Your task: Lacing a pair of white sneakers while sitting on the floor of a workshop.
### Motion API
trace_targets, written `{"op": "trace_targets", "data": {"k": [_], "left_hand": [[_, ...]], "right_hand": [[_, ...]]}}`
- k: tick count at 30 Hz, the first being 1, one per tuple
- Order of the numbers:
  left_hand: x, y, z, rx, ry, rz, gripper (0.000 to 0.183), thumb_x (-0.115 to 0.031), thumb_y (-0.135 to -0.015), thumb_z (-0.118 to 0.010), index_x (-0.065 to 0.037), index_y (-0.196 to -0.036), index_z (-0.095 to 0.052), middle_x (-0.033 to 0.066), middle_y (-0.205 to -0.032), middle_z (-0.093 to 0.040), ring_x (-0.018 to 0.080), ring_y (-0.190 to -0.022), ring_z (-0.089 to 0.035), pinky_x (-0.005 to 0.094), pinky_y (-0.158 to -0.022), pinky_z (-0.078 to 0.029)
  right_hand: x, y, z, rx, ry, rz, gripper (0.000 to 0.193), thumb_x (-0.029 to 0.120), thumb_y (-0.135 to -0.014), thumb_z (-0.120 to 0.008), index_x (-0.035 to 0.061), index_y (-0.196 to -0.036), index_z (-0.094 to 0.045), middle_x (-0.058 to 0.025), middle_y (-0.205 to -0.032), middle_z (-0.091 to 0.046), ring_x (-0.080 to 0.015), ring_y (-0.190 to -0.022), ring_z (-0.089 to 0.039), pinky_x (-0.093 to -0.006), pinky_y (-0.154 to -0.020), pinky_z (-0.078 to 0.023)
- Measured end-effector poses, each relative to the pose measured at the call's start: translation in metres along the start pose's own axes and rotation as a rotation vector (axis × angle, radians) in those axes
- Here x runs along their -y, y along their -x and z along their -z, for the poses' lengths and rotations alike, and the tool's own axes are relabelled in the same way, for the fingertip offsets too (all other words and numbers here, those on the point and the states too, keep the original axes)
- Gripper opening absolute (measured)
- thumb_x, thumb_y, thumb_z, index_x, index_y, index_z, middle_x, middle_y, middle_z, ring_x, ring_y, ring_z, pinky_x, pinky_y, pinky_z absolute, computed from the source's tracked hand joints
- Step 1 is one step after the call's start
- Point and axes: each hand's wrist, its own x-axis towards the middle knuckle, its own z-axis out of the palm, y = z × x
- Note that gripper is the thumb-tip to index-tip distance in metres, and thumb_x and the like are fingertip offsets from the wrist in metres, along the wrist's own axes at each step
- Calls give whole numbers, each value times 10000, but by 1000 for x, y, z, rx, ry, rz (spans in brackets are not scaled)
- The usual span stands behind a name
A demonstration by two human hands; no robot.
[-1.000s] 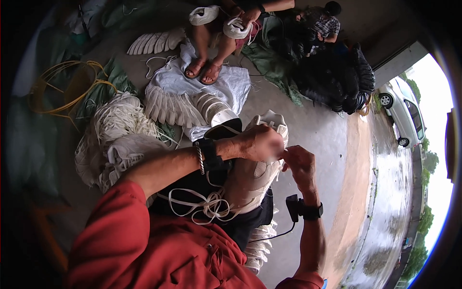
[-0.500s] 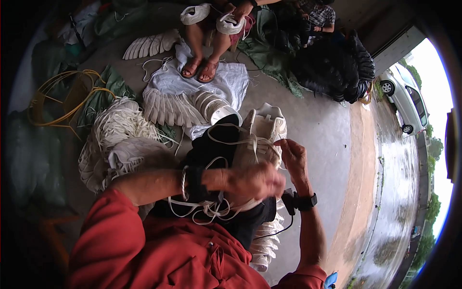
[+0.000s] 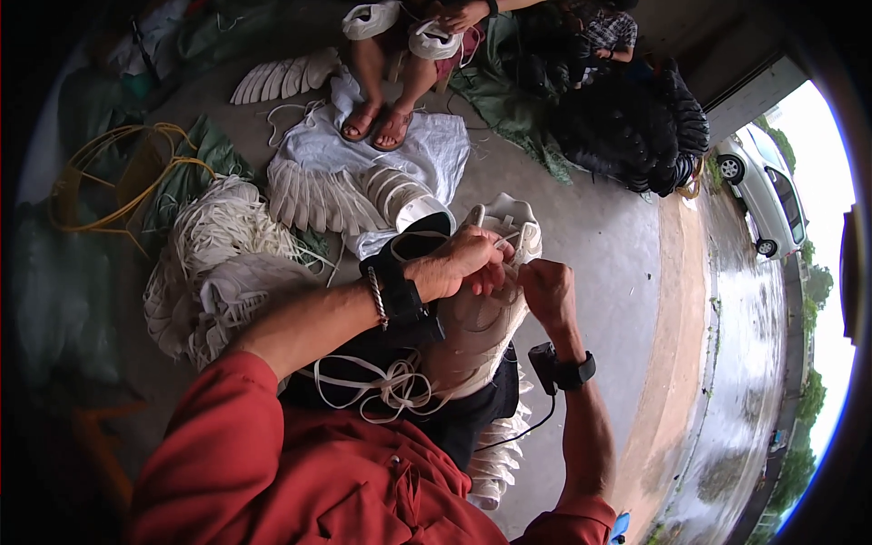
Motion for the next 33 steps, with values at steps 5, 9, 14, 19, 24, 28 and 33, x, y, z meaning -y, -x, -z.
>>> {"op": "trace_targets", "data": {"k": [5, 9, 14, 19, 24, 28, 33], "left_hand": [[7, 11, -11, -64, -115, -136, 303, -97, -844, -480, -1, -1094, -622, 62, -635, -618, 93, -444, -540, 221, -385, -424], [4, 16, -10, -65, -132, -117, 325, -93, -856, -468, -1, -1135, -607, 53, -636, -610, 94, -453, -535, 211, -394, -422], [6, 10, -18, -51, -162, -123, 141, -106, -890, -513, -42, -969, -611, 40, -613, -590, 103, -449, -547, 218, -382, -415], [5, 6, -20, -73, -97, -20, 144, -169, -919, -519, -64, -1002, -574, 69, -584, -583, 145, -424, -544, 246, -366, -394], [-2, 0, -17, -90, -108, 16, 143, -170, -921, -522, -71, -1021, -548, 67, -566, -572, 151, -392, -526, 262, -344, -387], [-13, -11, -26, -81, -421, -15, 105, -125, -912, -534, -67, -998, -549, 60, -557, -567, 142, -365, -514, 263, -305, -364], [-25, -28, -22, 93, -690, 92, 69, -66, -880, -522, -59, -921, -577, 48, -544, -555, 121, -343, -492, 249, -273, -326]], "right_hand": [[7, -2, -3, 32, 182, 144, 203, 190, -785, -626, 40, -652, -596, -158, -649, -610, -329, -588, -616, -420, -534, -480], [4, -11, 16, 178, -175, 43, 232, 286, -805, -659, 69, -886, -656, -149, -725, -627, -316, -678, -638, -419, -598, -489], [2, -29, 40, 290, 87, 128, 294, 301, -793, -665, 109, -1015, -646, -131, -774, -657, -324, -748, -649, -416, -661, -497], [1, -55, 46, 490, 229, 328, 249, 157, -742, -652, 115, -987, -663, -107, -906, -677, -304, -888, -641, -377, -747, -518], [0, -55, 42, 443, 232, 415, 232, 63, -699, -631, 96, -927, -656, -108, -875, -675, -305, -877, -642, -373, -746, -520], [-7, -46, 42, 390, 104, 402, 193, 55, -705, -654, 81, -896, -645, -103, -804, -671, -302, -775, -650, -376, -677, -513], [-16, -35, 37, 222, -12, 510, 184, 67, -720, -718, 75, -880, -628, -84, -749, -660, -282, -669, -648, -382, -579, -498]]}}
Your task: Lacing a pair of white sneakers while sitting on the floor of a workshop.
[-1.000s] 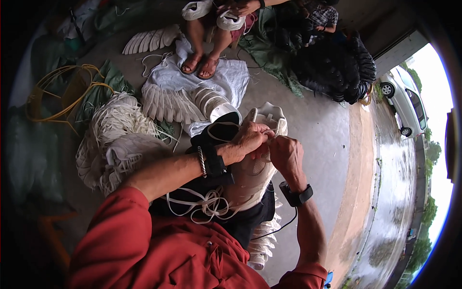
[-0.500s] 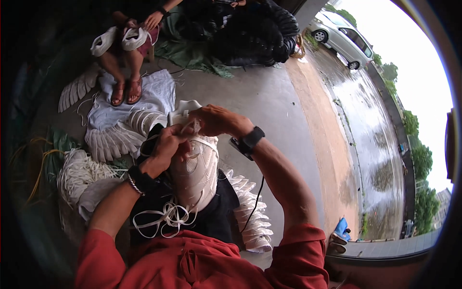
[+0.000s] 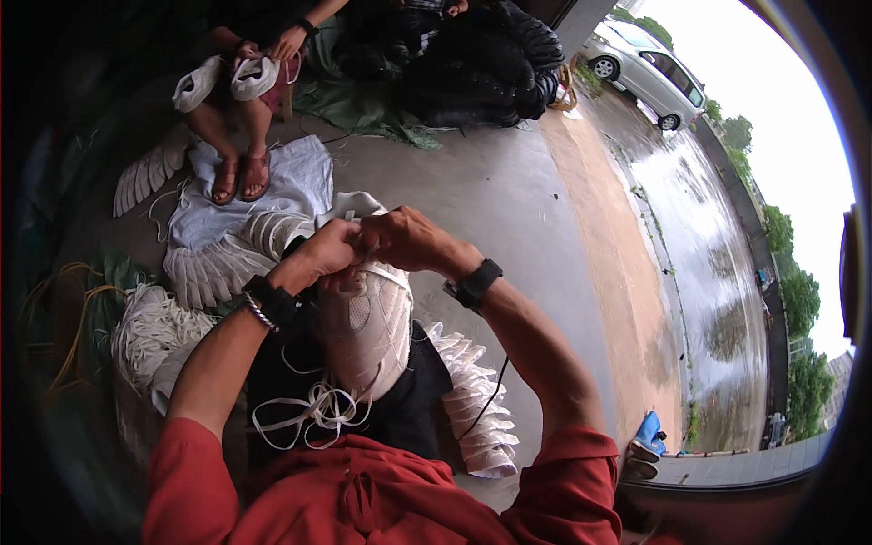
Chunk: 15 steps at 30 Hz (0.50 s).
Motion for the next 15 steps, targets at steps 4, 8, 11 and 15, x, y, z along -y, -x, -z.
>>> {"op": "trace_targets", "data": {"k": [4, 8, 11, 15], "left_hand": [[28, -1, 4, -467, -599, -401, 66, -28, -783, -581, 18, -827, -564, 174, -761, -622, 346, -773, -614, 418, -676, -450], [59, 29, 54, -690, -636, -328, 68, -74, -787, -541, -7, -788, -531, 192, -688, -591, 350, -636, -610, 423, -562, -458], [67, 59, 59, -405, -103, 4, 94, -86, -843, -529, -9, -802, -565, 77, -512, -512, 171, -339, -462, 317, -323, -360], [49, 84, 49, -164, 192, -47, 96, -127, -896, -546, -38, -864, -528, 5, -534, -485, 59, -367, -418, 209, -310, -295]], "right_hand": [[2, 3, -3, -37, -80, -56, 154, 142, -768, -701, 72, -880, -621, -90, -721, -649, -256, -660, -647, -362, -585, -501], [4, 0, -5, -4, -65, -148, 102, 137, -790, -658, 55, -840, -622, -97, -712, -648, -247, -655, -640, -359, -609, -503], [9, -14, -11, -116, -15, -190, 84, 114, -798, -646, 46, -847, -641, -103, -730, -647, -257, -656, -638, -353, -607, -502], [29, -36, -12, -254, -202, -149, 94, 91, -814, -639, 32, -882, -664, -119, -779, -666, -247, -699, -658, -339, -639, -515]]}}
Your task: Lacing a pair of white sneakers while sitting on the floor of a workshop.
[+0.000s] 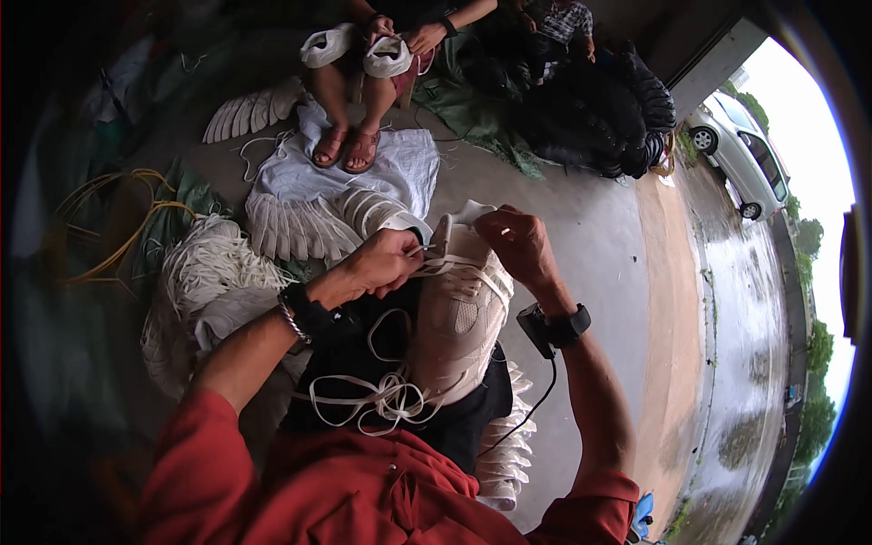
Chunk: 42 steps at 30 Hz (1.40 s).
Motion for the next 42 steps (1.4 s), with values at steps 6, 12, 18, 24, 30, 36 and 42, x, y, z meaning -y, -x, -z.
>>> {"op": "trace_targets", "data": {"k": [6, 12, 18, 24, 30, 36, 42], "left_hand": [[-25, 0, -7, 34, 217, -140, 128, -153, -932, -541, -31, -896, -520, 2, -542, -478, 52, -365, -409, 203, -318, -286], [-7, -26, -22, -39, 224, -263, 95, -115, -928, -527, -23, -906, -518, 5, -547, -479, 53, -387, -411, 218, -322, -294], [10, -54, -34, -371, -505, -397, 356, -343, -756, -678, -46, -933, -593, 172, -859, -651, 344, -835, -648, 438, -733, -504], [17, -56, -40, -324, -666, -467, 611, -519, -619, -765, -25, -942, -606, 162, -931, -655, 326, -873, -652, 427, -752, -522], [18, -58, -38, -339, -637, -427, 339, -310, -714, -673, -20, -880, -611, 207, -875, -658, 371, -852, -645, 448, -750, -519], [22, -59, -35, -317, -565, -422, 175, -137, -735, -569, -17, -859, -599, 243, -840, -640, 413, -837, -626, 471, -742, -507], [26, -58, -36, -360, -538, -503, 127, -116, -770, -559, 1, -816, -576, 243, -747, -609, 406, -761, -622, 449, -670, -482]], "right_hand": [[37, -5, -12, 248, -243, -148, 127, 54, -792, -682, 17, -914, -682, -84, -783, -682, -128, -721, -645, -288, -662, -522], [29, 1, -4, 117, -11, -154, 63, 35, -768, -677, 15, -827, -680, -84, -716, -664, -120, -664, -637, -277, -614, -504], [7, 4, -8, -10, 289, 37, 56, 50, -731, -647, 65, -772, -682, -73, -879, -645, -254, -854, -608, -341, -742, -471], [0, 18, -15, 53, 460, 84, 97, 72, -700, -623, 44, -788, -653, -139, -1114, -547, -323, -1127, -460, -451, -884, -373], [-9, 24, -24, 14, 524, 33, 175, 78, -703, -586, 27, -853, -659, -171, -1150, -522, -355, -1169, -426, -473, -913, -368], [-20, 29, -47, -85, 346, 20, 245, 90, -726, -576, 8, -944, -653, -220, -1244, -494, -423, -1198, -427, -489, -971, -373], [-3, 24, -20, 62, 298, -46, 200, 74, -748, -634, 24, -938, -675, -215, -1237, -539, -369, -1157, -510, -418, -938, -440]]}}
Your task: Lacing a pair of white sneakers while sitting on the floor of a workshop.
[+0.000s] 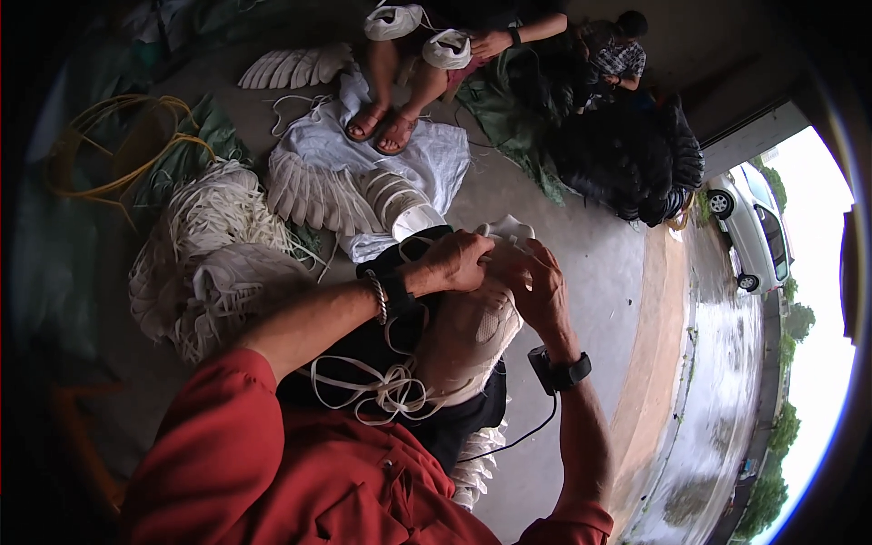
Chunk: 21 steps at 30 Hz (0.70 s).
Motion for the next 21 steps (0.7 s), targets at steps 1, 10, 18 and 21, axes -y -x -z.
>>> {"op": "trace_targets", "data": {"k": [1, 10, 18, 21], "left_hand": [[0, 0, 0, -3, 9, 1, 127, -117, -771, -561, 1, -815, -576, 244, -742, -607, 408, -758, -620, 449, -668, -481], [-2, 0, 2, 33, -9, 27, 132, -121, -763, -570, 5, -800, -573, 254, -746, -608, 417, -763, -621, 458, -666, -483], [-1, 1, 3, 3, 30, 32, 139, -118, -763, -572, 9, -818, -573, 253, -757, -613, 419, -772, -621, 460, -668, -484], [3, 1, 2, 16, 26, 4, 138, -111, -764, -571, 9, -831, -581, 249, -769, -616, 416, -777, -621, 454, -671, -485]], "right_hand": [[4, 0, 3, 1, 29, -8, 199, 69, -745, -633, 22, -933, -674, -214, -1217, -551, -366, -1137, -525, -417, -923, -450], [3, -3, -1, -18, 122, -10, 271, 50, -723, -589, 45, -982, -667, -167, -1102, -578, -342, -1036, -552, -406, -840, -488], [-6, -4, -20, -77, 196, 143, 210, 97, -731, -621, -16, -907, -623, -196, -1164, -549, -362, -1052, -548, -408, -851, -488], [-5, -7, -5, 14, 59, 80, 212, 105, -752, -612, -7, -931, -618, -186, -1170, -551, -346, -1067, -543, -405, -859, -488]]}}
